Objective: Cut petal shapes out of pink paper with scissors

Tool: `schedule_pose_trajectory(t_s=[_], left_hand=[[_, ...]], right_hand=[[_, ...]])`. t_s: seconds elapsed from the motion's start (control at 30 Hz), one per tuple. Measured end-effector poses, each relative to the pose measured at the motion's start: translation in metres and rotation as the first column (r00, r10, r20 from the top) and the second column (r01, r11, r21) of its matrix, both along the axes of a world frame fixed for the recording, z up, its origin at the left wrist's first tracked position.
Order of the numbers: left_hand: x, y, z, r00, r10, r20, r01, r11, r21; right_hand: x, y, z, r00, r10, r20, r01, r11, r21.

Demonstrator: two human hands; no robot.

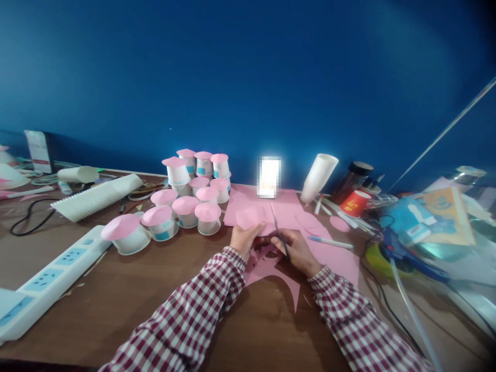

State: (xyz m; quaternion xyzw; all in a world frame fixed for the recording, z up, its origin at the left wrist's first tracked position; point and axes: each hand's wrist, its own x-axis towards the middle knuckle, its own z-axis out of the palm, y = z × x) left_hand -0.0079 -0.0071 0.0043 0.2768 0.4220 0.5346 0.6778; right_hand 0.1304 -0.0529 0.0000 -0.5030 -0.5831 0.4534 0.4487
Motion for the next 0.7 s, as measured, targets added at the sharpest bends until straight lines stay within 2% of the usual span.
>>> schedule_pose_trajectory(t_s=[0.23, 0.5, 0.7], left_hand=[[0.0000, 0.0024, -0.0065, 1.000, -0.022, -0.012, 0.022, 0.999, 0.024], [0.0000, 0.0012, -0.0047, 1.000, -0.013, 0.000, 0.013, 1.000, 0.021], [0.0000, -0.0006, -0.0025, 1.000, -0.016, 0.012, 0.016, 1.000, 0.015]], right_hand=[[0.0006, -0.0005, -0.0013, 1.000, 0.011, -0.006, -0.011, 1.000, 0.005], [-0.0008, -0.0014, 0.0033, 1.000, 0.006, 0.013, -0.006, 1.000, 0.020], [0.0011, -0.0002, 0.0026, 0.996, -0.007, 0.093, 0.002, 0.999, 0.055]])
